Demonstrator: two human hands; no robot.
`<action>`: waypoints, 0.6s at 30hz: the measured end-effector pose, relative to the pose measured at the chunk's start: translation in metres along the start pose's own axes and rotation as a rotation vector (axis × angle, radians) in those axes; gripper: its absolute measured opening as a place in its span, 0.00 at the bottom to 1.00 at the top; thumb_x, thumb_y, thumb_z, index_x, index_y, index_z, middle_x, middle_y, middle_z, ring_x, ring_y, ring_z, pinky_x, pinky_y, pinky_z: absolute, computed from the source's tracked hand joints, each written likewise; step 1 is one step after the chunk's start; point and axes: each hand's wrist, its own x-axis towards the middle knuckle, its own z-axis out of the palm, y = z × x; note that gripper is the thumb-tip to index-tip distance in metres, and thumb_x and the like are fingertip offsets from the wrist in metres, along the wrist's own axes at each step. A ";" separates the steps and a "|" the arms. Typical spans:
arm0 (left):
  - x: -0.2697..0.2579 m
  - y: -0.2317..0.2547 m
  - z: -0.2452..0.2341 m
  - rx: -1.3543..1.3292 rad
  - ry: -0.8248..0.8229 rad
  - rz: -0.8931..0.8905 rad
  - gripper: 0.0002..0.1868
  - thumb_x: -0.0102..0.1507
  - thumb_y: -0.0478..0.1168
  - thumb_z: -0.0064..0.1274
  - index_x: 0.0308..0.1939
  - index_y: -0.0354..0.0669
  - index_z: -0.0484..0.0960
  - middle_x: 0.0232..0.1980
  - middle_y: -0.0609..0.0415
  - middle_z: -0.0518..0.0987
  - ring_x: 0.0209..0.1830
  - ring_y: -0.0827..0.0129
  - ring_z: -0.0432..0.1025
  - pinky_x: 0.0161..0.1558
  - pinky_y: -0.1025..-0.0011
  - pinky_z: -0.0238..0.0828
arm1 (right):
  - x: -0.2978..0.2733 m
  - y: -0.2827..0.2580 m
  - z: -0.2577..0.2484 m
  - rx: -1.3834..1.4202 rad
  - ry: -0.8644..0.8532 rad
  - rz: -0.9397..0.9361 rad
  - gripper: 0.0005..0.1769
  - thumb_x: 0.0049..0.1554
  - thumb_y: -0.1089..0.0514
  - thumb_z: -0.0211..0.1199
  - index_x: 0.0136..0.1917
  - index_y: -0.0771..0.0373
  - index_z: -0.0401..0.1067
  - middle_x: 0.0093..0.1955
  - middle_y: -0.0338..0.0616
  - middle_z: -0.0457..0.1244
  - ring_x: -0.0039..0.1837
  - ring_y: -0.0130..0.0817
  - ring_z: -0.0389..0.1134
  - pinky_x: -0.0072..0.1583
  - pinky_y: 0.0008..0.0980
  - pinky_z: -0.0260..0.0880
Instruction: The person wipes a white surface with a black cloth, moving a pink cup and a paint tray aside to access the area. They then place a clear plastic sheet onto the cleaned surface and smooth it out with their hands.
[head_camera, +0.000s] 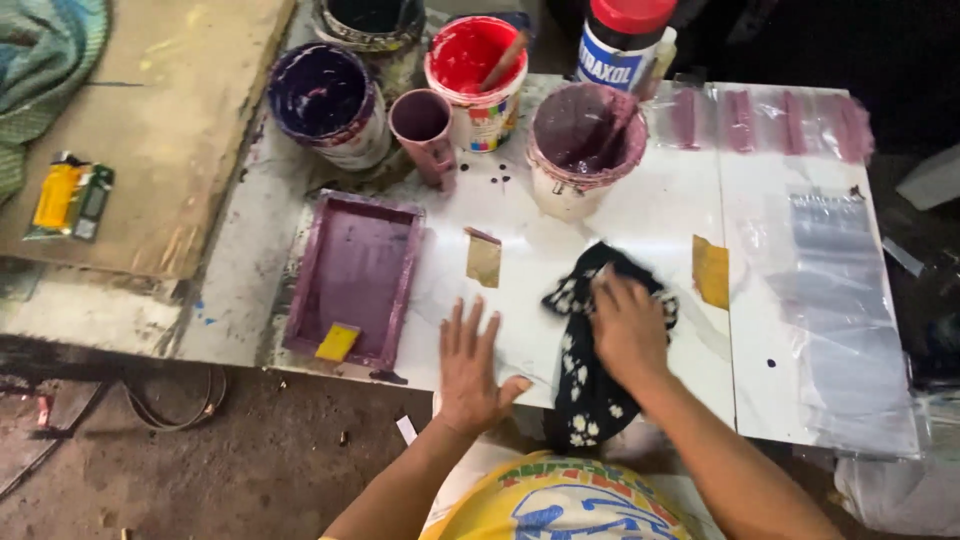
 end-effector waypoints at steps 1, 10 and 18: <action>0.004 0.018 -0.010 0.004 0.004 -0.007 0.58 0.57 0.84 0.20 0.75 0.47 0.63 0.81 0.41 0.55 0.82 0.38 0.42 0.75 0.45 0.37 | -0.005 -0.005 0.009 0.003 0.000 -0.008 0.28 0.53 0.48 0.61 0.66 0.53 0.72 0.70 0.43 0.63 0.68 0.48 0.63 0.59 0.52 0.68; -0.001 0.080 -0.018 -0.516 -0.338 -0.431 0.28 0.60 0.57 0.59 0.60 0.49 0.77 0.47 0.52 0.80 0.43 0.59 0.81 0.39 0.68 0.80 | 0.022 -0.031 -0.024 1.169 0.205 0.850 0.06 0.66 0.54 0.55 0.53 0.56 0.65 0.42 0.43 0.62 0.44 0.36 0.61 0.45 0.34 0.62; 0.043 0.095 -0.057 -1.176 -0.524 -0.776 0.49 0.70 0.72 0.25 0.81 0.39 0.46 0.69 0.31 0.69 0.64 0.52 0.73 0.70 0.52 0.63 | -0.001 -0.051 -0.040 0.940 0.171 0.448 0.08 0.66 0.55 0.59 0.45 0.58 0.72 0.36 0.52 0.63 0.42 0.41 0.65 0.50 0.40 0.67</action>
